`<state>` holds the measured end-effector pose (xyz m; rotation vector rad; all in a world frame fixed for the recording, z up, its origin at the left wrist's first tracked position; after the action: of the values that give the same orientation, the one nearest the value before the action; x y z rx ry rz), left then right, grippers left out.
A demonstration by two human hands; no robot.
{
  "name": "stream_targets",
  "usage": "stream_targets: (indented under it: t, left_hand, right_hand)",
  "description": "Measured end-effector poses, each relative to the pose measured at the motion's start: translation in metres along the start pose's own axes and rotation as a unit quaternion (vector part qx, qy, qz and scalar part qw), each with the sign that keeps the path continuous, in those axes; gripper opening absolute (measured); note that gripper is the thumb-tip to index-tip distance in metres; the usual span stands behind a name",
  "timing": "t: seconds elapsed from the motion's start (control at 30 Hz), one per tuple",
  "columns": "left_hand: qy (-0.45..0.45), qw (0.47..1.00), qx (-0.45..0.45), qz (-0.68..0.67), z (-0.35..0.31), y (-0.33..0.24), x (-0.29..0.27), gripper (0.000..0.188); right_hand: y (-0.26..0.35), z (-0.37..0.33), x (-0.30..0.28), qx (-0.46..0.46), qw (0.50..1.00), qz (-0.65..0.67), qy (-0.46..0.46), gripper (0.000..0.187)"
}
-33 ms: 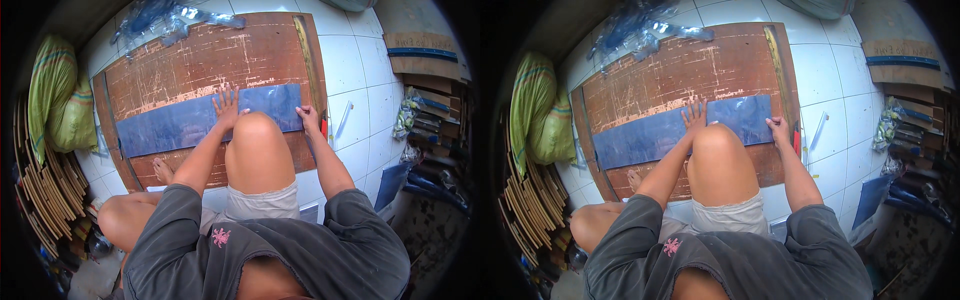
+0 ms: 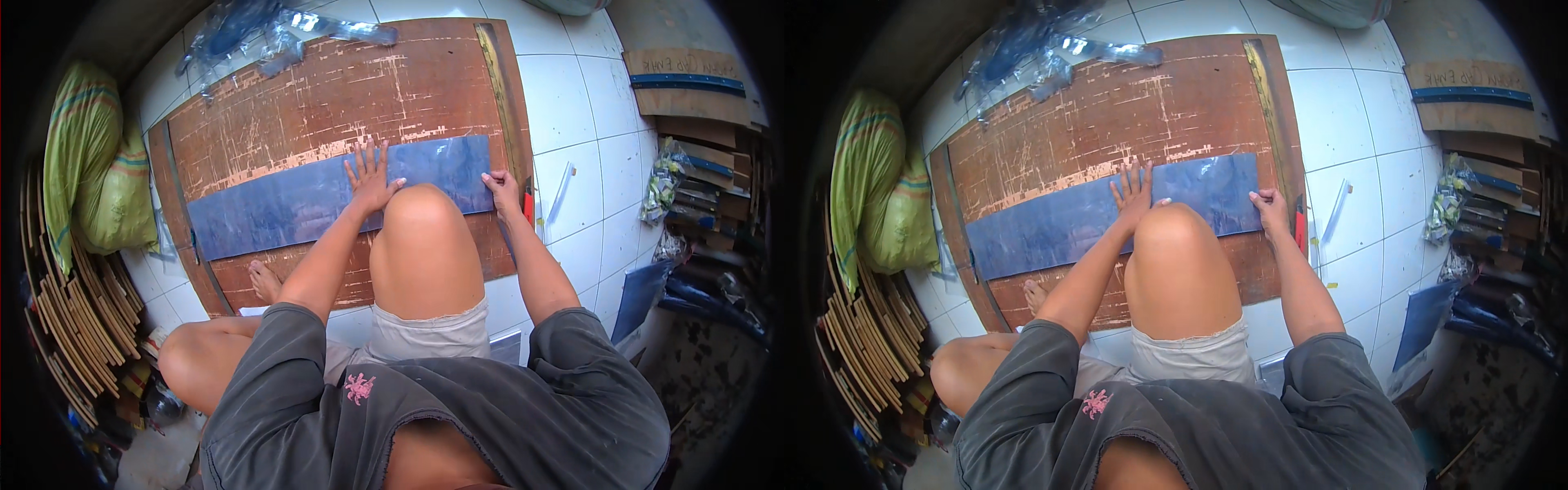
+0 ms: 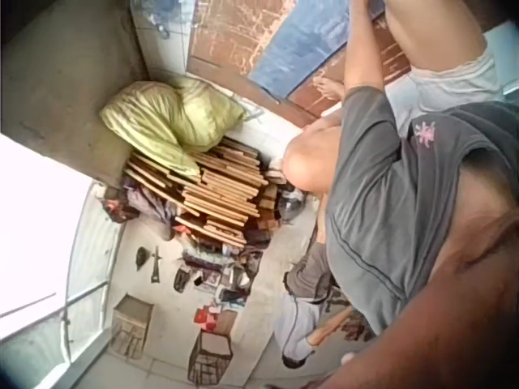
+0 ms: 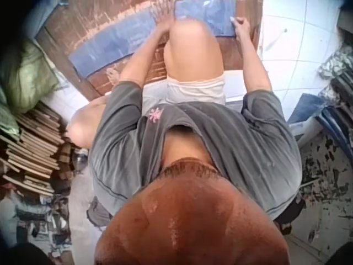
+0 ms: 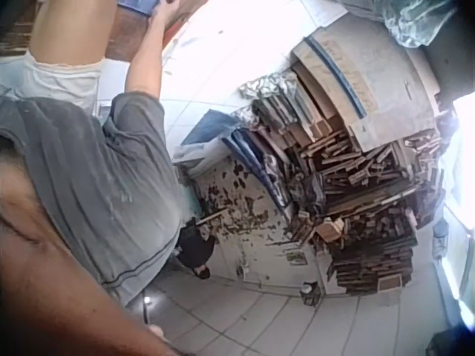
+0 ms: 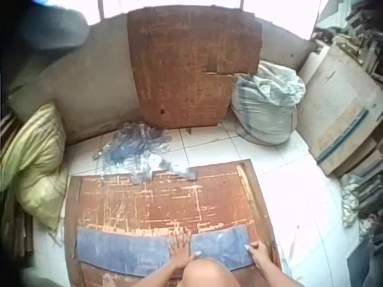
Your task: The person measures and marks a blue plastic sheet on a wooden board using a metal ruler and a pen, then cuts along the marked lines with a utility knife.
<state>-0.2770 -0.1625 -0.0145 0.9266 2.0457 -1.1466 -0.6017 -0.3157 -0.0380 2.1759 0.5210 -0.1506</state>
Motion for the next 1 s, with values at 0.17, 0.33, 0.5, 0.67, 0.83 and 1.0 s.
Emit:
stream_targets:
  t: [0.17,0.33,0.5,0.67,0.83,1.0]
  left_hand:
    - [-0.127,0.989,0.073,0.016,-0.007,-0.008,-0.032,0.082]
    - [-0.171,0.969,0.179,0.007,0.016,0.015,-0.072,0.036]
    - [-0.052,0.961,0.266,-0.058,0.035,0.074,-0.108,0.031]
    - [0.011,0.967,0.253,0.001,0.027,0.205,-0.212,0.030]
    - [-0.027,0.987,0.101,0.124,-0.059,0.386,-0.327,0.026]
    - [-0.177,0.952,-0.217,0.121,-0.193,0.508,-0.298,0.038]
  right_hand:
    - [0.003,-0.005,-0.007,-0.004,1.000,-0.011,-0.010,0.034]
    - [0.006,-0.008,-0.006,0.004,1.000,-0.011,-0.009,0.033]
    - [0.008,-0.006,-0.003,0.045,0.999,-0.002,0.027,0.027]
    - [0.003,-0.006,-0.030,0.103,0.994,0.000,0.041,0.033]
    - [0.009,-0.017,-0.024,0.110,0.993,0.011,0.047,0.033]
    - [0.008,-0.024,-0.018,0.100,0.994,0.004,0.052,0.036]
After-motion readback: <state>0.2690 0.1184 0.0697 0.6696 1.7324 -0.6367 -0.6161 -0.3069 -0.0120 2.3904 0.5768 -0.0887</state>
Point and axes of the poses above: each hand's wrist, its own z-axis towards the middle knuckle, its own x-axis out of the palm, y = z × x, the point moved 4 cm from there along z, towards the middle knuckle, and after that the axes turned 8 degrees about x, right-handed, at the moved point
